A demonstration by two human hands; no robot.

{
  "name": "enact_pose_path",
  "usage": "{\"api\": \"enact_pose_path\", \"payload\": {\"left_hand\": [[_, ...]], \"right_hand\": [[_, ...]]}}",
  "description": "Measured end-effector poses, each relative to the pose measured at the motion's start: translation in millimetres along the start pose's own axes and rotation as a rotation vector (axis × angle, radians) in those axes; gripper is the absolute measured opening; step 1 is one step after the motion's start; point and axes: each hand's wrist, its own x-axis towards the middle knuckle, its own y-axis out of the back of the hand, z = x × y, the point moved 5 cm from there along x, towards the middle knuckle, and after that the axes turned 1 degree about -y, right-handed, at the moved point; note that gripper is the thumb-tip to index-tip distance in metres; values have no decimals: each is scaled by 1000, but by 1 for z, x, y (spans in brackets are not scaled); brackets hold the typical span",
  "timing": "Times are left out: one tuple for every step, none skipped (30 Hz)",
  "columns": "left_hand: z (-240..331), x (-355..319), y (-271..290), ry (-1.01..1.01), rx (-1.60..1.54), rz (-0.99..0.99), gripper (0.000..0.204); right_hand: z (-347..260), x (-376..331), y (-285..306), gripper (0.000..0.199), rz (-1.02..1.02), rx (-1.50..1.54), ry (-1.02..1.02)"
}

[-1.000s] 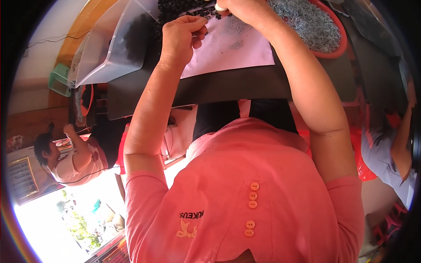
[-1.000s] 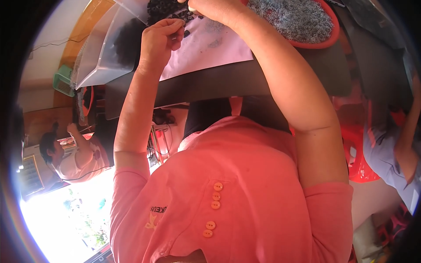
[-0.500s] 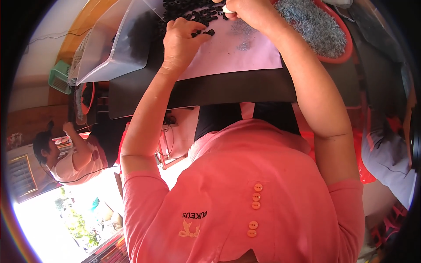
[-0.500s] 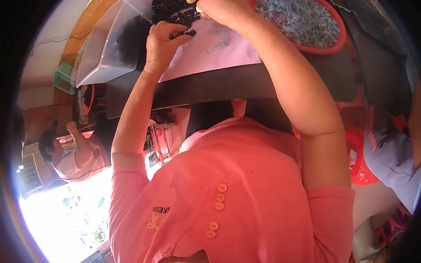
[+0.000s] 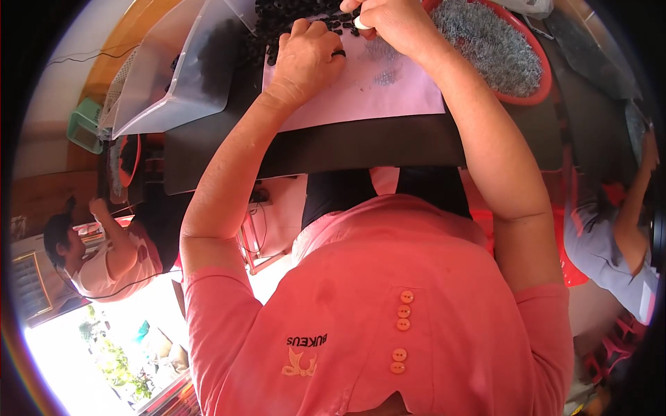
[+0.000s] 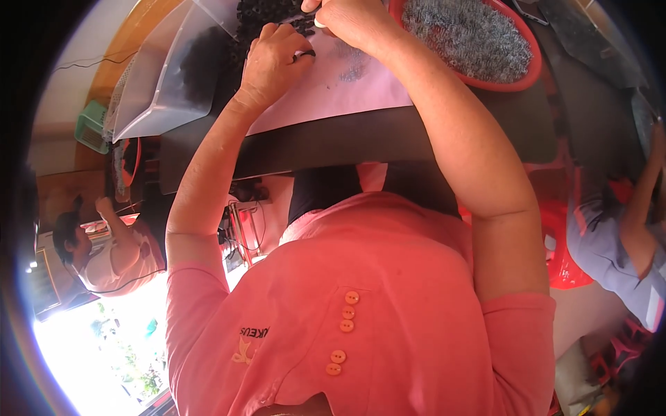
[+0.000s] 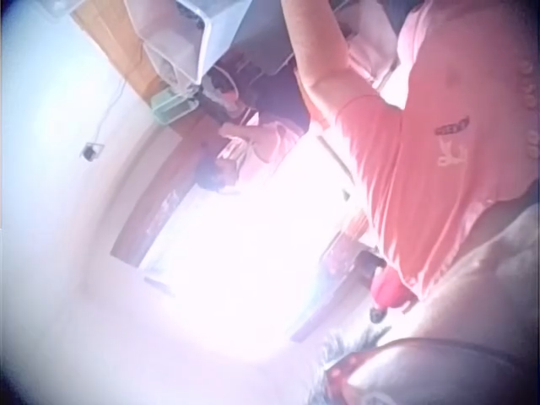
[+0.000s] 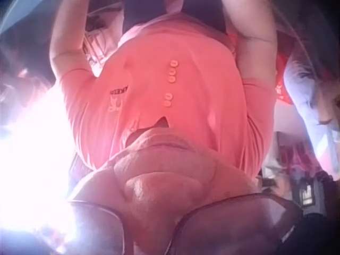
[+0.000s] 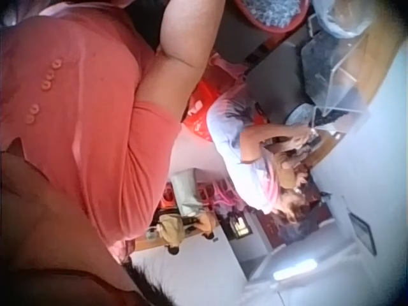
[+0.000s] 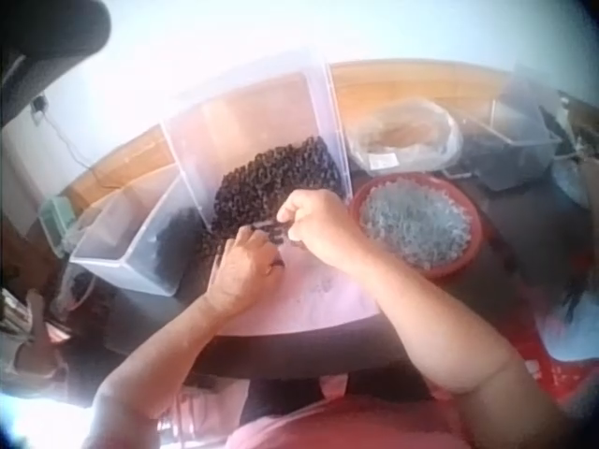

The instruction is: Assembling small black plastic rings and white inserts manually at a workshop table.

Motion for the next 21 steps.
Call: {"api": "enact_pose_path", "payload": {"left_hand": [[0, 1, 0, -8, -15, -5, 10], [0, 2, -1, -18, -31, -10, 9], [-1, 4, -1, -20, -33, -6, 9], [0, 6, -2, -37, -11, -8, 9], [0, 6, -3, -52, 12, -10, 9], [0, 7, -4, -51, 12, -8, 9], [1, 7, -5, -65, 8, 10, 10], [2, 8, -5, -80, 6, 27, 10], [1, 8, -7, -79, 7, 29, 10], [1, 9, -10, -83, 34, -2, 10], [1, 10, -12, -88, 61, -34, 11], [1, 11, -11, -88, 62, -32, 11], [-4, 12, -10, 5, -77, -5, 11], [-8, 15, -6, 97, -216, 24, 11], [-16, 14, -5, 287, -481, 30, 11], [-23, 11, -6, 475, -746, 36, 11], [-25, 12, -1, 680, -998, 72, 9], [-31, 12, -2, 796, -1219, 99, 9], [-36, 11, -4, 908, -1441, 127, 9], [-37, 11, -4, 941, -1578, 153, 12], [-39, 11, -4, 939, -1579, 162, 12]], "right_hand": [[1, 1, 0, 18, -1, -3, 3], [2, 1, 1, 18, 0, 23, -3], [3, 1, 1, 17, 1, 50, -9], [4, 2, 2, 17, 3, 46, -9], [4, 2, 3, 17, 15, 42, -4], [4, 2, 3, 16, 26, 38, 0], [4, 2, 3, 16, 25, 37, 1], [4, 2, 4, 16, 21, 62, 7], [4, 2, 4, 16, 15, 87, 13], [4, 2, 4, 16, 14, 86, 16], [4, 2, 5, 16, 26, 81, 32], [3, 3, 6, 17, 38, 77, 49], [4, 2, 5, 17, 37, 76, 52], [3, 1, 5, 17, 59, 66, 64], [1, 2, 6, 17, 81, 55, 77], [0, 1, 7, 17, 80, 52, 82], [-3, -2, 7, 17, 69, 44, 39], [-5, -2, 8, 17, 58, 35, -3], [-3, -2, 7, 17, 56, 18, 4], [-6, -3, 6, 17, 53, 16, 11], [-10, -5, 5, 17, 63, 22, 29]]}}
